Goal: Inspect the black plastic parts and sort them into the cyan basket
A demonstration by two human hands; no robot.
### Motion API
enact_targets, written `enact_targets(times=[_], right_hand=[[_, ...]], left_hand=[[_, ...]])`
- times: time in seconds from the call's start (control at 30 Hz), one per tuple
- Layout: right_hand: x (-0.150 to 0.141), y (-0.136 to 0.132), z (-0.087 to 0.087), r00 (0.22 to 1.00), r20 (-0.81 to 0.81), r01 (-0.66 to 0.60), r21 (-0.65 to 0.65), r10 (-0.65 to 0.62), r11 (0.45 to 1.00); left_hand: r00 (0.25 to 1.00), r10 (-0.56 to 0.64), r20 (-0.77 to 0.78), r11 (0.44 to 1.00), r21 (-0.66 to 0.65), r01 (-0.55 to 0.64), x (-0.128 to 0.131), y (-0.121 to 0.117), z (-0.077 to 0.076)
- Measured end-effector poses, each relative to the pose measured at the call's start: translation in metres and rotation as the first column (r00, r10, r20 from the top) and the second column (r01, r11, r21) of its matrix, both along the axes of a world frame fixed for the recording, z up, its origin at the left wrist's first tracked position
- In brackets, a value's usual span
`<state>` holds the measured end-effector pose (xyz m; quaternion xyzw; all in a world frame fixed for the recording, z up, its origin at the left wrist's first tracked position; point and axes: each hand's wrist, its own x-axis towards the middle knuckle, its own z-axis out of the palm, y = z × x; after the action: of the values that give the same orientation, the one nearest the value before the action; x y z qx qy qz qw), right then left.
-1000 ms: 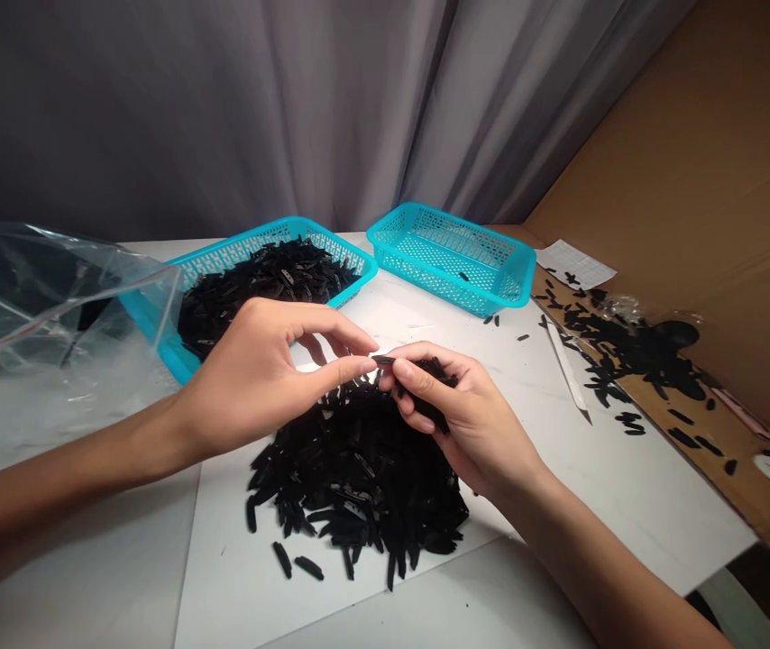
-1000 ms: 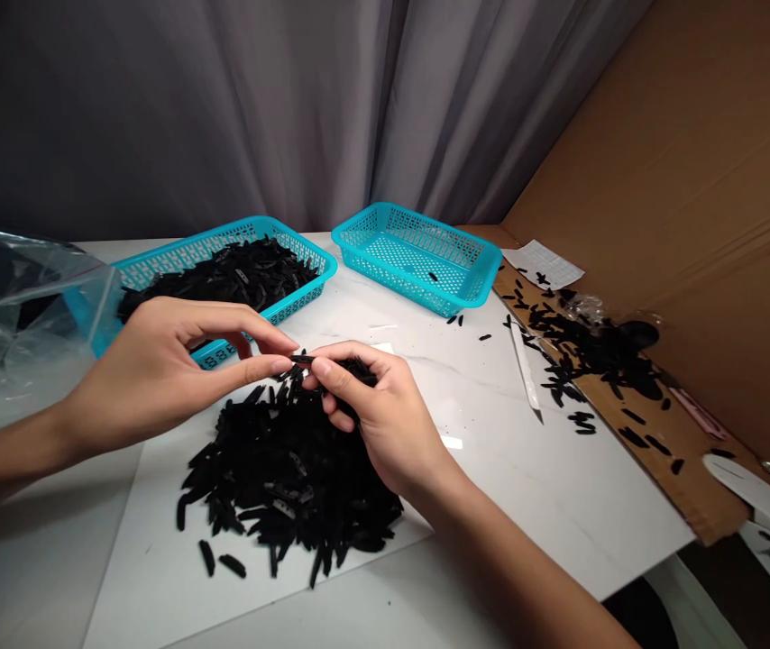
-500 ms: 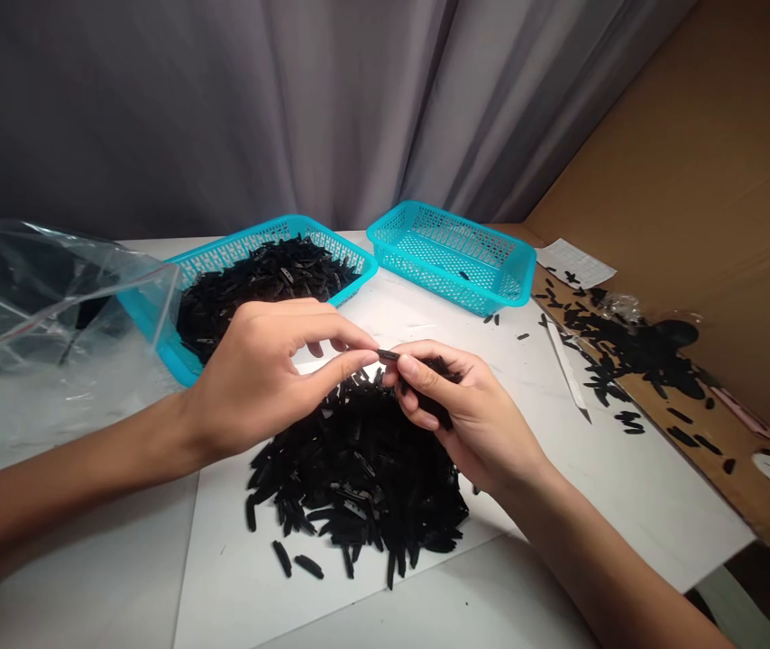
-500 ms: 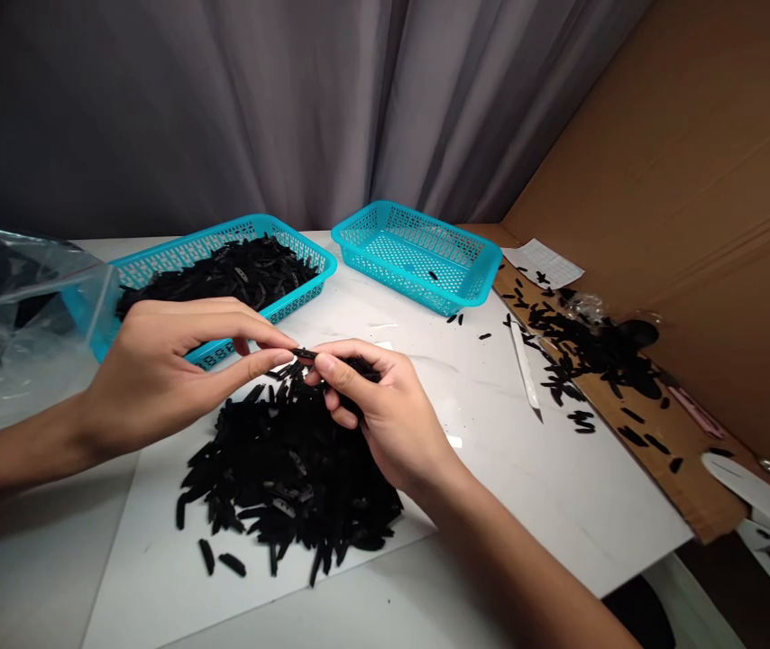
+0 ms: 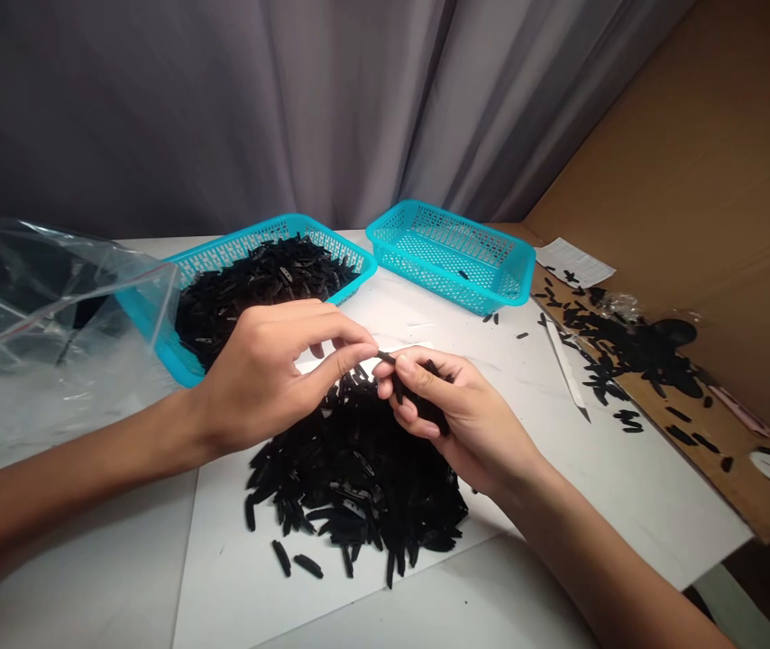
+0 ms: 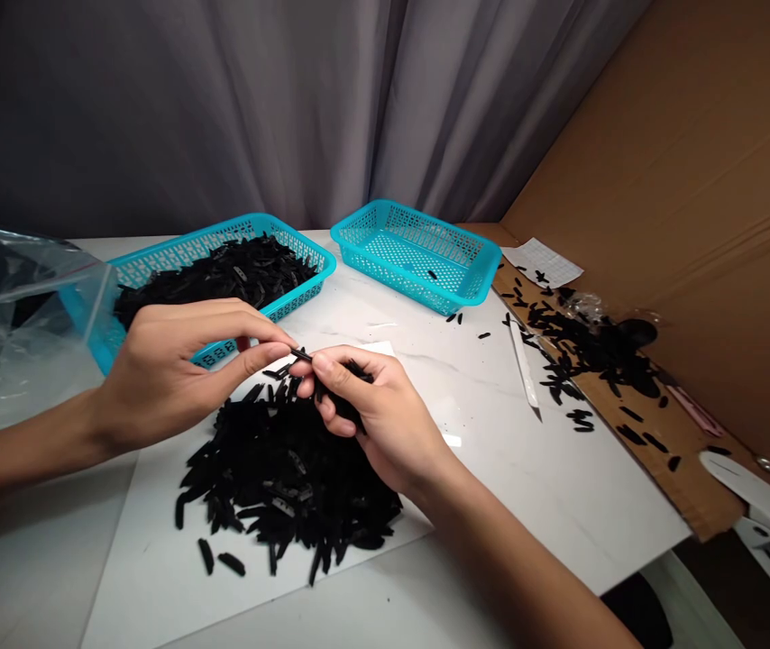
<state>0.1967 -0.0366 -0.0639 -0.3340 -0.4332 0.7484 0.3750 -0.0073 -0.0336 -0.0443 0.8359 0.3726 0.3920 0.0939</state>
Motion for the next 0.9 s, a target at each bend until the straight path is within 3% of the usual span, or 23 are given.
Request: enact_targets(times=[0.43,0.5,0.57,0.63,0.7,0.77,0.83,0.9], right_hand=[[0.000,0.000,-0.001,0.997,-0.066,-0.048,-0.092,0.042,0.995],[0.000,0.000,-0.001,0.997,-0.067,-0.047,-0.098,0.040,0.994],[-0.001,0.001,-0.002,0.998,-0.061,-0.032,-0.104,0.025,0.994],[-0.002,0.001,-0.004,0.998,-0.057,-0.015,-0.113,0.008,0.994],[-0.002,0.001,-0.006,0.998,-0.065,-0.007,-0.131,-0.002,0.991],[-0.002,0.001,-0.007,0.997,-0.082,-0.011,-0.152,-0.002,0.988],[-0.003,0.000,-0.008,0.996,-0.094,-0.022,-0.168,0.006,0.986],[-0.004,-0.001,-0.008,0.995,-0.094,-0.033,-0.175,0.017,0.984]], left_hand=[[0.999,-0.011,0.042,0.954,-0.298,0.023,0.002,-0.002,0.003],[0.999,0.029,-0.021,0.973,-0.227,-0.033,-0.003,0.002,0.007],[0.973,0.195,-0.126,0.979,-0.037,-0.201,-0.014,0.008,0.014],[0.855,0.473,-0.211,0.877,0.200,-0.436,-0.027,0.015,0.022],[0.748,0.605,-0.272,0.793,0.287,-0.537,-0.035,0.020,0.026],[0.824,0.502,-0.264,0.857,0.281,-0.432,-0.034,0.018,0.025],[0.936,0.225,-0.271,0.951,0.268,-0.151,-0.025,0.012,0.018],[0.907,-0.020,-0.420,0.950,0.276,0.148,-0.013,0.005,0.008]])
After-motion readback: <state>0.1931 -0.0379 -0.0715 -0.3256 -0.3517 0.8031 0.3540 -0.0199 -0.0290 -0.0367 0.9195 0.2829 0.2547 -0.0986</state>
